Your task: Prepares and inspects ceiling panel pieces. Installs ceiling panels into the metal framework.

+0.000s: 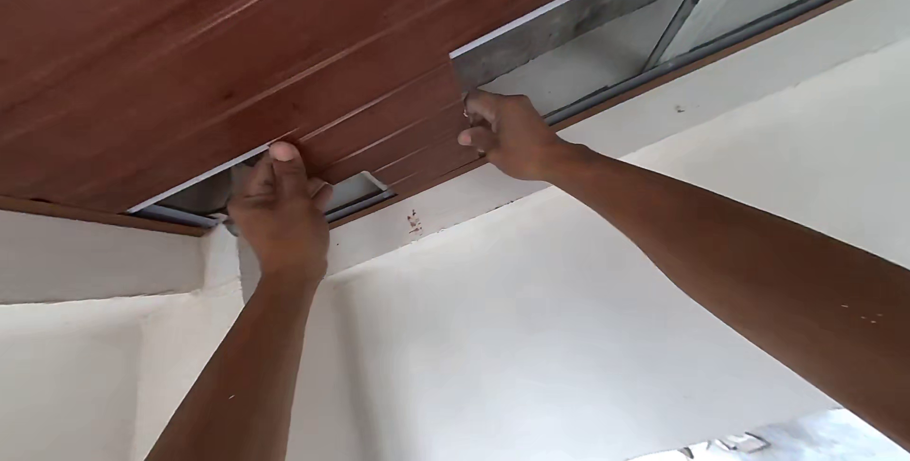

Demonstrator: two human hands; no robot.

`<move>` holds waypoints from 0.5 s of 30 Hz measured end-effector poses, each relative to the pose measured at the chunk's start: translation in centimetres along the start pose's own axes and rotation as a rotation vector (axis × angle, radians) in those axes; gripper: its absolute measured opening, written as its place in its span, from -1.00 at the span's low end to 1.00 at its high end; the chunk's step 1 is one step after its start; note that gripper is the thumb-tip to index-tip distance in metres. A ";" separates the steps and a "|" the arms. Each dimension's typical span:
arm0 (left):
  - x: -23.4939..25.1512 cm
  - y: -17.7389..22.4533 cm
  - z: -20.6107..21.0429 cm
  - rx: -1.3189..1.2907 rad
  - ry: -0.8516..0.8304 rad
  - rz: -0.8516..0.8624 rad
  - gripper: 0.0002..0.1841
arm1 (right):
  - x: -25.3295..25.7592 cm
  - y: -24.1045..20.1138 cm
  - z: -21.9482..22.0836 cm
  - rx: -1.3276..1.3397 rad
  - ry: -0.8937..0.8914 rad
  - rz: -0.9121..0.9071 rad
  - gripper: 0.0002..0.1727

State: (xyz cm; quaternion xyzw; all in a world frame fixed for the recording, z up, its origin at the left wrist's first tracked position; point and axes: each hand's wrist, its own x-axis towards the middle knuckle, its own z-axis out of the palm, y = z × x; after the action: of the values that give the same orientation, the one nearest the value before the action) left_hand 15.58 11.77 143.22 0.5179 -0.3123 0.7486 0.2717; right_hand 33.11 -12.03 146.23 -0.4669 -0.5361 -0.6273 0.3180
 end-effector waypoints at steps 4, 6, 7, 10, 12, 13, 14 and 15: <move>-0.6 -0.2 1.5 -0.063 0.051 -0.019 -0.75 | 0.2 -1.4 -1.9 0.068 -0.106 0.047 -0.79; -0.4 -0.1 1.4 -0.058 0.037 -0.042 -0.73 | 0.9 -3.3 -2.4 0.270 -0.064 0.040 -0.64; -0.3 0.2 1.3 -0.054 0.042 -0.075 -0.67 | 1.2 -4.4 -2.5 0.338 -0.014 0.051 -0.62; 0.0 1.3 1.3 -0.044 0.107 -0.199 -0.46 | 2.0 -5.5 -1.9 0.362 0.103 0.071 -0.44; 0.2 1.4 1.6 -0.105 0.137 -0.199 -0.44 | 2.2 -5.4 -1.4 0.322 0.165 0.048 -0.43; 0.2 1.2 1.9 -0.153 0.146 -0.182 -0.46 | 2.1 -5.3 -1.1 0.316 0.198 0.039 -0.44; 0.2 1.1 2.2 -0.198 0.158 -0.163 -0.48 | 2.1 -5.2 -0.7 0.318 0.232 0.029 -0.44; 0.3 0.9 2.5 -0.239 0.173 -0.143 -0.50 | 2.2 -5.2 -0.4 0.320 0.262 0.019 -0.45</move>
State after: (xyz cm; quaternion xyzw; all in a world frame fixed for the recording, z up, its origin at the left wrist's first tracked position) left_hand 16.36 9.30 144.00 0.4364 -0.3369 0.7268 0.4097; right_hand 27.52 -11.01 146.27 -0.3301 -0.5784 -0.5863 0.4611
